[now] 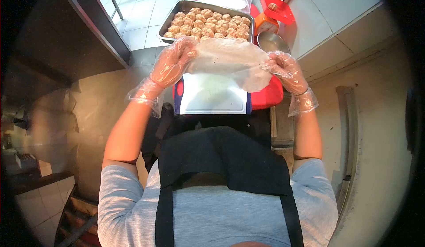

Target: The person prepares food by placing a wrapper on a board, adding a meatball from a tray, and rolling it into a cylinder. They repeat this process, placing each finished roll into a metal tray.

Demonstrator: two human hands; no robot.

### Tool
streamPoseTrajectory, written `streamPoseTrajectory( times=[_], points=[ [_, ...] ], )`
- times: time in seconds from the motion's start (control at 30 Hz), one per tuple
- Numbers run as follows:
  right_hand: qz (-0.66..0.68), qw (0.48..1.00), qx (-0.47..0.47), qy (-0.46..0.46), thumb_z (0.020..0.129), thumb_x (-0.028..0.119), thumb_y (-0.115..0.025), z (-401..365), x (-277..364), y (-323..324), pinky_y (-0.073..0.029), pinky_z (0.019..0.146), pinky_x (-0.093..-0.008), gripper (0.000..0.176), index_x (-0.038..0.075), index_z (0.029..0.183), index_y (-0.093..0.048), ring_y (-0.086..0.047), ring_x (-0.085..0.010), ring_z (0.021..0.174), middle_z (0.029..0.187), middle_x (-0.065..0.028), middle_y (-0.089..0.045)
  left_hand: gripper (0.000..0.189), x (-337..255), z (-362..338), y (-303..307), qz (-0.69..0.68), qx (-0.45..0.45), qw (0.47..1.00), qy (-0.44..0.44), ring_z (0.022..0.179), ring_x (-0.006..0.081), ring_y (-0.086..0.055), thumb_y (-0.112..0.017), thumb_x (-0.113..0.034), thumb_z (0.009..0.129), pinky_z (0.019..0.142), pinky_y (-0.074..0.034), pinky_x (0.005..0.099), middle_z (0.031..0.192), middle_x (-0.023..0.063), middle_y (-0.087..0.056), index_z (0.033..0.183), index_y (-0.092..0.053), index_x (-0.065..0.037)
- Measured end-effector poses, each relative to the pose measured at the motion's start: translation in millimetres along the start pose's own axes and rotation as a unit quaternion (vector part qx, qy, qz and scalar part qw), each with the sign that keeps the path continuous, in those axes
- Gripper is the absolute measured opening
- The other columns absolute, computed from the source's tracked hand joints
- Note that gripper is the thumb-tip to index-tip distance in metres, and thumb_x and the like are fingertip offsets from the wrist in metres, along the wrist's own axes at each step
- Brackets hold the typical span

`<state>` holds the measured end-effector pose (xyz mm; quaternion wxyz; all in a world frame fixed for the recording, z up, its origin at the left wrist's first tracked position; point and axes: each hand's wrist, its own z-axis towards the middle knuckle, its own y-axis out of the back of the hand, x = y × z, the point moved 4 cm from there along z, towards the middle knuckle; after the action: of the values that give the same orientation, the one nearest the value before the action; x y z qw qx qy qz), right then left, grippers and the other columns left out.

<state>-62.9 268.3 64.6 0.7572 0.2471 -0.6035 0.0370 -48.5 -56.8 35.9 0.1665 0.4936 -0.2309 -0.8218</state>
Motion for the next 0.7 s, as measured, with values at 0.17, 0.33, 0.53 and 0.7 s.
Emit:
streamPoseTrajectory(
  times=[0.17,0.33,0.53,0.7],
  points=[
    [0.03,0.997,-0.05,-0.053,0.093,0.015,-0.064,0.0,-17.3,-7.8,-0.046,0.072,-0.0246,0.016,0.0,0.097,-0.062,-0.052,-0.0076,0.077,0.085,0.0022,-0.059,0.026,13.5,-6.0,-11.2,-0.067,0.016,0.992,0.106,0.092,0.0137,-0.058,-0.06,-0.018,0.097,0.083,-0.049,0.031,0.1,0.0089,-0.065,0.116,-0.055,-0.001],
    [-0.143,0.988,-0.018,-0.047,0.091,0.02,-0.064,34.6,-122.9,-20.8,-0.046,0.068,-0.0276,0.018,0.002,0.094,-0.063,-0.051,-0.0096,0.074,0.08,0.0003,-0.059,0.03,67.8,-10.4,-51.4,-0.056,-0.034,0.993,0.098,0.082,0.0157,-0.059,-0.061,-0.017,0.096,0.079,-0.049,0.0322,0.089,0.011,-0.063,0.124,-0.056,-0.011],
    [-0.081,0.985,-0.059,-0.143,0.079,0.012,-0.072,17.9,-191.4,-50.0,-0.048,0.074,-0.0276,0.033,0.003,0.109,-0.064,-0.056,-0.0128,0.077,0.086,-0.0021,-0.06,0.041,131.4,-31.8,-83.2,0.044,0.097,0.99,0.091,0.092,0.0206,-0.064,-0.065,-0.016,0.09,0.085,-0.05,0.0338,0.109,0.0129,-0.067,0.13,-0.056,-0.013],
    [-0.018,0.979,-0.076,-0.189,0.071,0.001,-0.074,16.5,-198.8,-52.4,-0.049,0.073,-0.0269,0.046,0.005,0.116,-0.065,-0.057,-0.0114,0.078,0.086,0.0013,-0.059,0.047,161.2,-32.5,-93.6,-0.091,0.013,0.981,0.171,0.09,0.0145,-0.062,-0.067,-0.007,0.086,0.084,-0.051,0.0298,0.103,0.0064,-0.069,0.132,-0.058,-0.009]
  ],
)
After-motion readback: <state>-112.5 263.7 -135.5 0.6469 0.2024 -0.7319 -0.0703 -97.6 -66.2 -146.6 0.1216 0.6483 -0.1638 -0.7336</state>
